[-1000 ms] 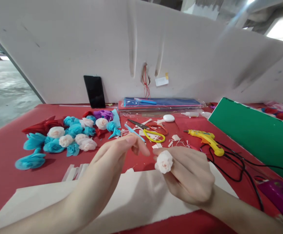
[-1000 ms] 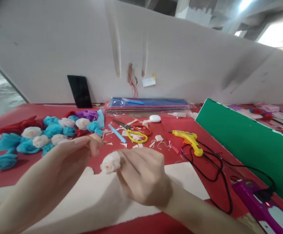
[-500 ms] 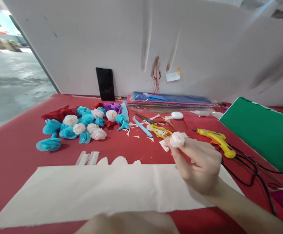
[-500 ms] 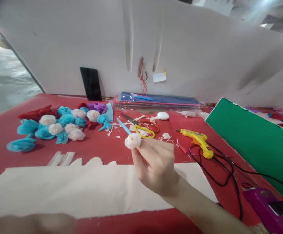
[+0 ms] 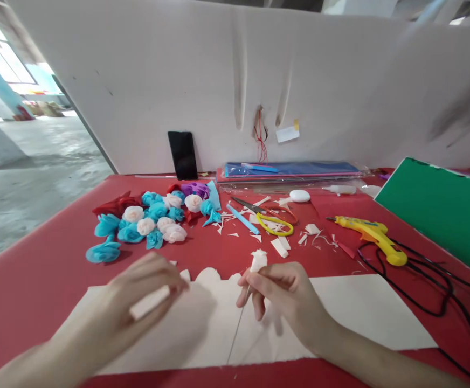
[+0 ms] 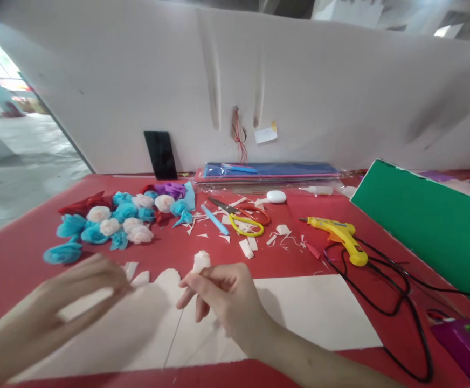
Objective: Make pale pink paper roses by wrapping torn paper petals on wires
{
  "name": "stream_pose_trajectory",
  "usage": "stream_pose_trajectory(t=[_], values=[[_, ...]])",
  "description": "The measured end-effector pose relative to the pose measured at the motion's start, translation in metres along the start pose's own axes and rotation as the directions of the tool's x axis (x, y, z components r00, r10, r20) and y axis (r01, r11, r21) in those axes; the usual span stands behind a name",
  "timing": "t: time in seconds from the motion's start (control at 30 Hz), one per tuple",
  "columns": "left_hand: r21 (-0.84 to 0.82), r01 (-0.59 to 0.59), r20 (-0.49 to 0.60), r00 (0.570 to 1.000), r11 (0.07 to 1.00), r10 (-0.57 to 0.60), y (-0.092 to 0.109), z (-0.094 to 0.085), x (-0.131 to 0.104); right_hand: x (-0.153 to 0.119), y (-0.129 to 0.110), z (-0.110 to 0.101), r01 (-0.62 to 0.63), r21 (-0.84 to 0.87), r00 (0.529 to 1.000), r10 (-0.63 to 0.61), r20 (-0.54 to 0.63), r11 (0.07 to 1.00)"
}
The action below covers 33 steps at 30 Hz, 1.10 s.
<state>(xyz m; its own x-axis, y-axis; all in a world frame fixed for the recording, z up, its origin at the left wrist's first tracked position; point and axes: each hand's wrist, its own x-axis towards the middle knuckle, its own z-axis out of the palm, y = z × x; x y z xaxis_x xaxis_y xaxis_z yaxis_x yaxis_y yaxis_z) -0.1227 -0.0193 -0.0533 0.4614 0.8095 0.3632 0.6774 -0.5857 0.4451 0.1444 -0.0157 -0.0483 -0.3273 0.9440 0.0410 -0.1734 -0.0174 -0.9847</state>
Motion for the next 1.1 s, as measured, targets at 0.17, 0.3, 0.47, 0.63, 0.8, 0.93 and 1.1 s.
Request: stream_pose_trajectory(t=[0.17, 0.3, 0.47, 0.63, 0.8, 0.93, 1.1], values=[[0.157, 0.01, -0.012, 1.0, 0.987, -0.008, -0.024, 0.01, 0.016, 0.006, 0.026, -0.002, -0.153, 0.199, 0.987, 0.14, 0.077, 0.968], [0.17, -0.027, 0.072, 0.997, 0.985, 0.014, -0.029, 0.016, 0.013, 0.007, 0.028, -0.005, -0.221, 0.267, 0.972, 0.187, 0.145, 0.938], [0.186, -0.009, 0.065, 0.998, 0.983, -0.003, -0.032, 0.015, 0.01, 0.007, 0.025, -0.006, -0.255, 0.288, 0.962, 0.212, 0.172, 0.923], [0.174, 0.002, 0.041, 0.999, 0.985, -0.01, -0.031, 0.02, 0.008, 0.007, 0.025, -0.007, -0.26, 0.285, 0.961, 0.219, 0.168, 0.922], [0.189, 0.056, -0.026, 0.998, 0.98, -0.052, -0.026, 0.024, 0.006, 0.006, 0.023, -0.006, -0.262, 0.283, 0.961, 0.222, 0.166, 0.923], [0.18, 0.035, -0.006, 0.999, 0.983, -0.034, -0.023, 0.022, 0.007, 0.006, 0.021, -0.006, -0.261, 0.279, 0.962, 0.225, 0.155, 0.924], [0.152, 0.029, -0.005, 1.0, 0.988, -0.028, -0.024, 0.02, 0.01, 0.006, 0.021, -0.006, -0.266, 0.276, 0.961, 0.234, 0.145, 0.924]])
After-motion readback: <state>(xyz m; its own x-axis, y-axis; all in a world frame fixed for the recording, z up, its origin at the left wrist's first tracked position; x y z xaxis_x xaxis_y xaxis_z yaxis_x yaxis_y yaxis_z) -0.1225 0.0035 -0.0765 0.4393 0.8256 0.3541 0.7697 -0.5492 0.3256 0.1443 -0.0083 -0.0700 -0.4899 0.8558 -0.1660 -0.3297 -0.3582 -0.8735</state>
